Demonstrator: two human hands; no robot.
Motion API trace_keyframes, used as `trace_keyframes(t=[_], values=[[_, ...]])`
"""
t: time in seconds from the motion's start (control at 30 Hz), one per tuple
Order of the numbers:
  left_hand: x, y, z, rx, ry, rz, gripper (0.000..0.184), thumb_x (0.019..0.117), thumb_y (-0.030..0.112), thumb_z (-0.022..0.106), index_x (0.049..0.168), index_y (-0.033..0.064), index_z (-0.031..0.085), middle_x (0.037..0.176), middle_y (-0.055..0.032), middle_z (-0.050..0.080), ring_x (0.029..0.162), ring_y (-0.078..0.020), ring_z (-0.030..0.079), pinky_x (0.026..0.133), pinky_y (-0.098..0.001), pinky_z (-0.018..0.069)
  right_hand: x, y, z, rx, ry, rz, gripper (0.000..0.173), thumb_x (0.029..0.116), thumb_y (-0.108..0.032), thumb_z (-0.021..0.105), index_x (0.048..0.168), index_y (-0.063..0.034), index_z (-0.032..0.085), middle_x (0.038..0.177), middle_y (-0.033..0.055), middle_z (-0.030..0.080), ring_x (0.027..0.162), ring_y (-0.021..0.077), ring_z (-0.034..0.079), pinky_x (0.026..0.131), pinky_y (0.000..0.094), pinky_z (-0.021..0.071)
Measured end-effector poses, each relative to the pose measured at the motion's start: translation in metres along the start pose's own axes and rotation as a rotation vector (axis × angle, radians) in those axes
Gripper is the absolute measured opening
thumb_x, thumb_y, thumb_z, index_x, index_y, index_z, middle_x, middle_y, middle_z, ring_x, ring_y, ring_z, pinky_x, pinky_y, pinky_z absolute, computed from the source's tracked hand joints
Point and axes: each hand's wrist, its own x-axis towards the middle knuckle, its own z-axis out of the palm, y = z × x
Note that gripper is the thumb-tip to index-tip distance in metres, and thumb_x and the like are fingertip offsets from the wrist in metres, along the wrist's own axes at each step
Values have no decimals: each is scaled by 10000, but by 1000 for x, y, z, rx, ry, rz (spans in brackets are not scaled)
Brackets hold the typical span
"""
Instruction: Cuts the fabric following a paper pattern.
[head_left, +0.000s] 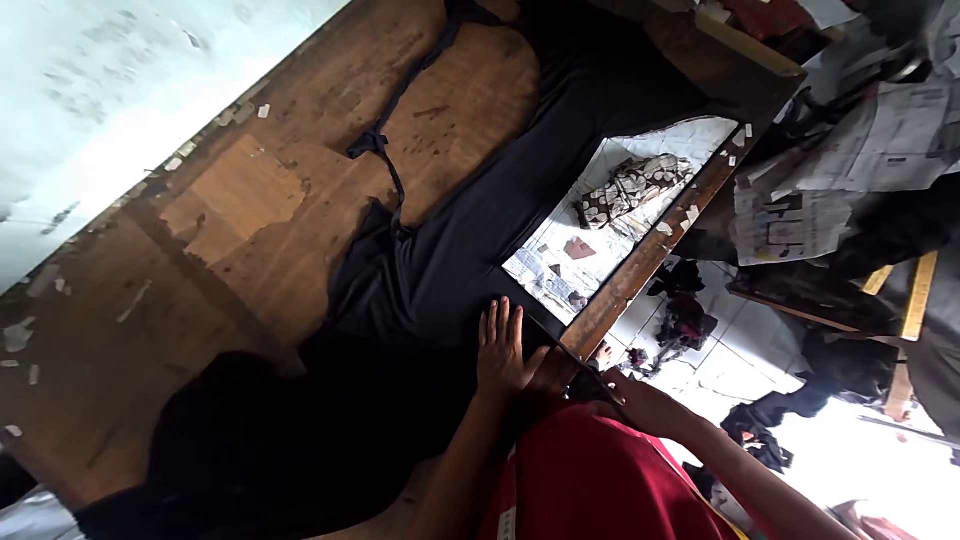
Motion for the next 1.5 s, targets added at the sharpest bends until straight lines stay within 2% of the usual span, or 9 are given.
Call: trace_keyframes(t=[0.33,0.53,0.7,0.83,0.93,1.03,1.23,1.33,1.5], values=[[0,0,0,-3,20,-5,929,942,752,391,1479,3,510,1581,-241,416,1491,-424,358,1228,-590,242,-1,-11,8,-49,133,76,785,875,-796,544,1323,-152,550,946,119,700,912,322,694,828,559,551],[0,-1,1,1,37,-5,979,924,766,414,1478,-38,491,1572,-260,419,1480,-432,373,1224,-585,259,11,-32,-10,-41,32,52,913,855,-820,544,1432,-116,477,1093,183,692,1011,366,683,896,607,530],[-1,-1,2,-2,29,-10,995,905,756,466,1483,-53,469,1571,-268,415,1490,-425,359,1232,-566,250,22,-48,-18,-10,-26,40,953,868,-841,489,1461,-99,410,1083,191,676,982,357,680,886,590,535],[-2,0,1,3,20,-24,999,921,775,406,1489,-44,473,1577,-260,411,1493,-418,357,1234,-566,253,23,-41,-10,21,103,31,861,842,-837,541,1337,-133,526,928,115,674,859,299,674,802,553,550],[-2,-1,3,-2,30,-17,996,928,772,396,1488,-48,473,1577,-265,409,1489,-423,362,1235,-569,252,21,-42,-8,4,143,34,831,841,-828,554,1291,-130,558,907,106,663,851,293,665,797,544,545],[-1,-1,4,0,46,-8,1003,924,776,390,1485,-51,474,1569,-270,417,1484,-425,370,1231,-569,259,20,-45,-10,-26,131,45,848,854,-817,551,1329,-114,534,936,127,672,881,314,674,819,557,546],[-2,-1,4,-34,93,-13,1029,891,759,498,1483,-81,452,1550,-291,431,1476,-426,383,1234,-556,262,35,-64,-22,-22,46,23,905,872,-815,526,1409,-88,475,1084,181,685,985,344,686,885,579,537],[-1,-1,3,-46,110,-16,1073,877,764,515,1507,-98,402,1547,-302,428,1476,-418,387,1236,-541,265,42,-72,-25,-14,44,19,918,862,-845,494,1401,-103,453,1056,165,675,952,322,681,852,560,542],[0,-2,0,-125,135,-42,1023,893,696,558,1501,-111,398,1548,-287,436,1469,-392,409,1232,-532,282,40,-69,-18,-4,187,-7,818,859,-797,570,1302,-109,560,973,137,682,922,317,675,837,566,538]])
